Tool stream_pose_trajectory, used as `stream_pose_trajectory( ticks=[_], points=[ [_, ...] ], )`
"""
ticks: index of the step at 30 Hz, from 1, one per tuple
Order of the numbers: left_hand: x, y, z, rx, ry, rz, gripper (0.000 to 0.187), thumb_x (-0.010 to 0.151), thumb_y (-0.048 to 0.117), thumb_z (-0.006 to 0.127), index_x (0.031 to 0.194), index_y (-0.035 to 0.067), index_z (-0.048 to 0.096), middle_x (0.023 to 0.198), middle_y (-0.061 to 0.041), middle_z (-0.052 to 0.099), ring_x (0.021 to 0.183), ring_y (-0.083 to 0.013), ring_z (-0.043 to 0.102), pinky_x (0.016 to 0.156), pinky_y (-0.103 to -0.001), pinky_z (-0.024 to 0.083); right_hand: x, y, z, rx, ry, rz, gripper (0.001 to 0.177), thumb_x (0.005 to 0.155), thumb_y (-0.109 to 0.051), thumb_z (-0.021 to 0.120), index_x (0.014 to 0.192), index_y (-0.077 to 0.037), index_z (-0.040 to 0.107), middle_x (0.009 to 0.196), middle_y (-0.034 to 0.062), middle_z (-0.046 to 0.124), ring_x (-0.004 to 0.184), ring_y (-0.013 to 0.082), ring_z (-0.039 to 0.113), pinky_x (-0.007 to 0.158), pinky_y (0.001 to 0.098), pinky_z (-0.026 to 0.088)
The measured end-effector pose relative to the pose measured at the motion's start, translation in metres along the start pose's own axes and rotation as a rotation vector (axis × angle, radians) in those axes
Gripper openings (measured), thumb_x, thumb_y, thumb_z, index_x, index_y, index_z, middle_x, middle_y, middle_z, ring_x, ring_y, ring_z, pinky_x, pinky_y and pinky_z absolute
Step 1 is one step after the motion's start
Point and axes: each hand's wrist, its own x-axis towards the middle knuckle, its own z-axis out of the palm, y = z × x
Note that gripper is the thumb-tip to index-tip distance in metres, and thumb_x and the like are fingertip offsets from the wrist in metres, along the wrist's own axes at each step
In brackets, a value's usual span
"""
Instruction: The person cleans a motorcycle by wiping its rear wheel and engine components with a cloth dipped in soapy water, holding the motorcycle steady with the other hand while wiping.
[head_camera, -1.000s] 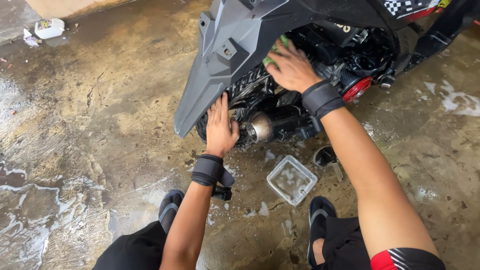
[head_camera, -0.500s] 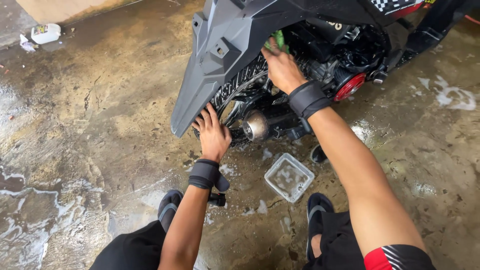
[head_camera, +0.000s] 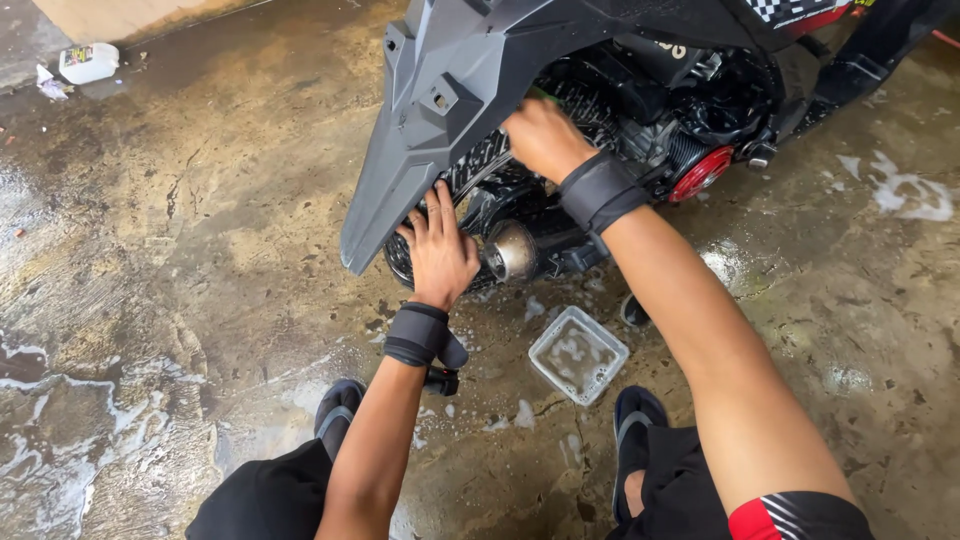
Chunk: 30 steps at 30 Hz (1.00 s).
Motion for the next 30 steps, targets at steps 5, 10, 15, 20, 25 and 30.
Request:
stream_pose_trajectory(
  ticks=[5, 10, 15, 20, 25, 30],
  points=[
    [-0.009, -0.014, 0.01, -0.124, 0.121, 0.114, 0.088, 0.084, 0.017, 0.059, 0.161, -0.003, 0.023, 0.164, -0.033, 0.031, 0.149, -0.0556, 0.031, 0.122, -0.069, 0.02, -0.01, 0.038, 0.022, -0.099, -0.021, 0.064, 0.05, 0.076, 0.012, 0.06, 0.124, 0.003, 0.068, 0.135, 0.0257, 0.058, 0.124, 0.0472, 0.057, 0.102, 0.0516, 0.052],
    [-0.017, -0.018, 0.019, -0.123, 0.129, 0.071, 0.087, 0.087, 0.015, 0.06, 0.163, -0.004, 0.022, 0.165, -0.031, 0.028, 0.154, -0.0528, 0.028, 0.127, -0.067, 0.018, -0.023, 0.058, 0.024, -0.189, -0.002, 0.15, 0.051, 0.083, 0.01, 0.06, 0.134, 0.003, 0.062, 0.154, 0.0278, 0.042, 0.136, 0.0522, 0.049, 0.106, 0.0543, 0.05],
    [-0.019, -0.014, 0.016, 0.027, 0.117, 0.027, 0.089, 0.083, 0.018, 0.063, 0.159, -0.004, 0.025, 0.164, -0.029, 0.028, 0.149, -0.0522, 0.029, 0.119, -0.072, 0.016, -0.026, 0.047, 0.0, -0.194, -0.055, 0.396, 0.065, 0.085, 0.009, 0.058, 0.147, -0.009, 0.056, 0.159, 0.0204, 0.04, 0.12, 0.0534, 0.053, 0.095, 0.0567, 0.051],
    [-0.008, -0.004, 0.015, 0.029, 0.114, 0.045, 0.088, 0.083, 0.018, 0.064, 0.16, -0.003, 0.027, 0.165, -0.027, 0.028, 0.148, -0.0514, 0.031, 0.118, -0.072, 0.02, -0.042, 0.083, 0.008, -0.183, 0.13, 0.341, 0.057, 0.087, 0.005, 0.061, 0.143, -0.007, 0.06, 0.152, 0.0223, 0.05, 0.115, 0.0548, 0.056, 0.097, 0.0536, 0.052],
    [0.0, 0.004, 0.011, 0.015, 0.096, 0.047, 0.089, 0.08, 0.02, 0.064, 0.158, -0.002, 0.028, 0.163, -0.026, 0.031, 0.146, -0.0508, 0.034, 0.115, -0.072, 0.023, -0.043, 0.096, -0.019, -0.162, 0.265, 0.294, 0.047, 0.094, 0.004, 0.061, 0.139, -0.006, 0.063, 0.148, 0.0199, 0.058, 0.12, 0.0476, 0.06, 0.105, 0.0507, 0.051],
    [0.005, 0.01, 0.008, 0.058, 0.095, 0.045, 0.083, 0.086, 0.021, 0.064, 0.158, -0.003, 0.03, 0.162, -0.027, 0.034, 0.143, -0.0513, 0.037, 0.115, -0.073, 0.023, -0.052, 0.12, -0.018, -0.238, 0.09, 0.334, 0.047, 0.095, -0.005, 0.061, 0.141, -0.011, 0.064, 0.151, 0.0167, 0.055, 0.136, 0.0471, 0.045, 0.111, 0.0531, 0.043]
  ],
)
